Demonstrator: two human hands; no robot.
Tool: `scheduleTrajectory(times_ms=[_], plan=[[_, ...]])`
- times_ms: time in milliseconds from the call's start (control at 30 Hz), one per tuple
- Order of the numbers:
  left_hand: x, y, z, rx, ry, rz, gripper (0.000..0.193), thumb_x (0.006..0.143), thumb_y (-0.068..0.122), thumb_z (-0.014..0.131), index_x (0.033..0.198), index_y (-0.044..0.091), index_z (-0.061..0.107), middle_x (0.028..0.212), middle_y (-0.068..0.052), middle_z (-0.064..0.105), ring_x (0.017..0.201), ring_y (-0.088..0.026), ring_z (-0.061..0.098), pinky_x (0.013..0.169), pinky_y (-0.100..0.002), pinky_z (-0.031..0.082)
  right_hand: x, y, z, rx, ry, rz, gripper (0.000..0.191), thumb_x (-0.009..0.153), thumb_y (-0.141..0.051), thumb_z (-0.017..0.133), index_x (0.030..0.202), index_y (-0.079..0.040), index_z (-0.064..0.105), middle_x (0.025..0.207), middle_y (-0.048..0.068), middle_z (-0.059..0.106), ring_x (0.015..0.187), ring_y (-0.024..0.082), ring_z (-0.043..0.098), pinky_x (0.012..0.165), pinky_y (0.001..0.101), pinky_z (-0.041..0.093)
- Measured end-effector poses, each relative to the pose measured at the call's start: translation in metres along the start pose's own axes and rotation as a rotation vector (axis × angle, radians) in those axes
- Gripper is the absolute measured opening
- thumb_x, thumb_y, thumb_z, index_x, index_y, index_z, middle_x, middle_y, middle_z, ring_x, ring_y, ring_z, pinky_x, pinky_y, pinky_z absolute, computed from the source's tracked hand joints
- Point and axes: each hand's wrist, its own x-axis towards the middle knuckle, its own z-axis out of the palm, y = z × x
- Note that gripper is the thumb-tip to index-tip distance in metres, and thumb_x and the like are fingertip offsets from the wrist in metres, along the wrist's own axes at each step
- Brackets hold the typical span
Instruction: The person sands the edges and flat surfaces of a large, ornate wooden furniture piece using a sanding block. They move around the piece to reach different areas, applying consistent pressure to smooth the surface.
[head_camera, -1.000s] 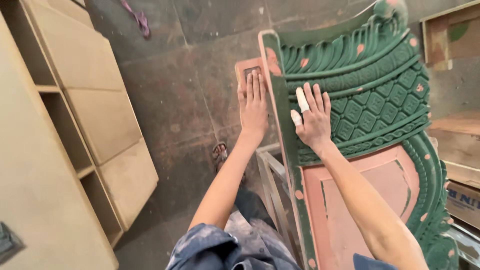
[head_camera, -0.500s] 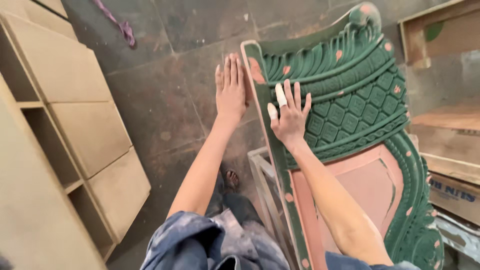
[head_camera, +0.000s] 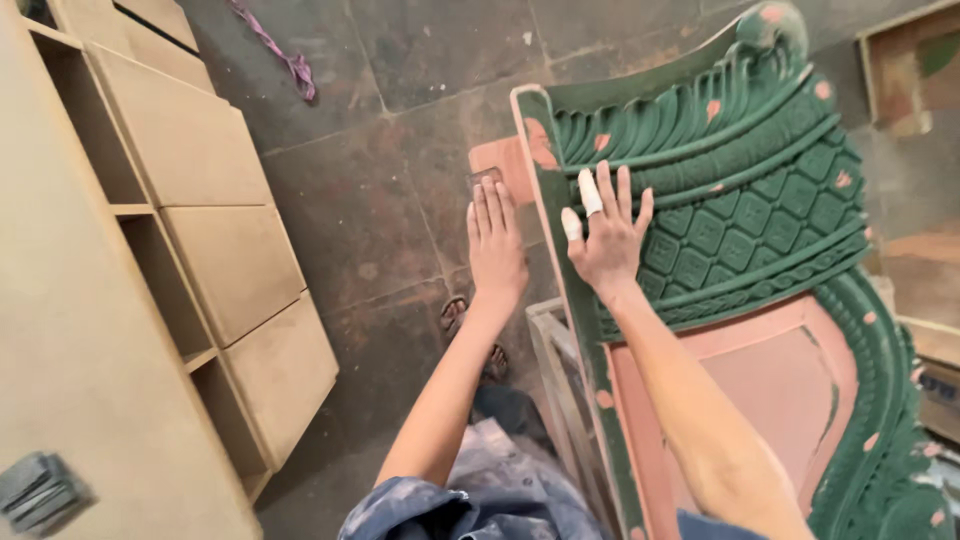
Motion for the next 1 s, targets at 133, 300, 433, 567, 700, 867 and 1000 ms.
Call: scheduleTrajectory(times_ms=[133,300,433,567,700,867,1000], plan=[[0.007,-0.006,0.001,0.035,0.069,-0.018,0.089,0.079,-0.001,0.064,0.158,-0.009,0.024,0.168,-0.025,0.022,0.158,-0.038,0.019,0.130,-0.049,0.018,-0.002,-0.001,0.001,-0.014,-0.023,0.007,0.057,0.103,-0.035,0.060,0.152,-0.007,0.055,0.162,0.016,0.045,0.153,0.041,0.034,0.122,0.0658,0.013],[-0.010,0.000,0.006,0.015,0.093,-0.030,0.091,0.082,-0.003,0.064,0.160,-0.008,0.019,0.170,-0.025,0.019,0.160,-0.038,0.017,0.130,-0.049,0.017,-0.005,-0.003,0.001,0.013,-0.022,0.019,0.056,0.104,-0.035,0.059,0.153,-0.007,0.054,0.164,0.016,0.044,0.154,0.040,0.033,0.123,0.0662,0.013],[-0.010,0.004,0.017,0.118,-0.019,-0.044,0.093,0.078,0.005,0.067,0.158,-0.008,0.021,0.167,-0.025,0.020,0.157,-0.037,0.017,0.127,-0.051,0.016,-0.001,-0.005,-0.004,0.000,-0.009,0.013,0.058,0.102,-0.036,0.060,0.152,-0.007,0.055,0.162,0.016,0.044,0.153,0.040,0.033,0.122,0.0671,0.013],[0.015,0.009,0.025,0.321,0.272,-0.025,0.084,0.099,0.018,0.070,0.166,-0.001,0.023,0.173,-0.018,0.022,0.162,-0.032,0.016,0.131,-0.047,0.015,0.003,-0.004,-0.012,-0.131,-0.004,0.006,0.059,0.097,-0.038,0.060,0.148,-0.008,0.055,0.161,0.017,0.044,0.152,0.040,0.032,0.121,0.0681,0.014],[0.002,0.028,0.016,-0.012,0.010,-0.020,0.103,0.074,0.021,0.075,0.157,-0.008,0.022,0.166,-0.026,0.020,0.155,-0.039,0.017,0.124,-0.055,0.011,0.002,-0.003,-0.020,-0.079,0.012,0.052,0.058,0.096,-0.039,0.060,0.148,-0.012,0.054,0.160,0.012,0.046,0.151,0.036,0.035,0.121,0.0661,0.016],[0.011,0.027,0.014,0.283,-0.012,-0.045,0.105,0.076,0.022,0.078,0.161,-0.001,0.021,0.171,-0.017,0.020,0.158,-0.030,0.019,0.126,-0.049,0.010,0.002,-0.003,-0.023,-0.013,0.014,0.045,0.057,0.097,-0.038,0.060,0.148,-0.014,0.054,0.160,0.012,0.046,0.150,0.035,0.035,0.121,0.0641,0.015],[0.011,0.023,0.017,0.140,0.159,-0.012,0.102,0.082,0.020,0.079,0.161,-0.007,0.020,0.171,-0.022,0.019,0.160,-0.035,0.019,0.129,-0.048,0.014,0.005,-0.001,-0.023,-0.009,0.013,0.068,0.057,0.096,-0.038,0.061,0.147,-0.014,0.055,0.159,0.011,0.046,0.150,0.035,0.035,0.121,0.0636,0.015]])
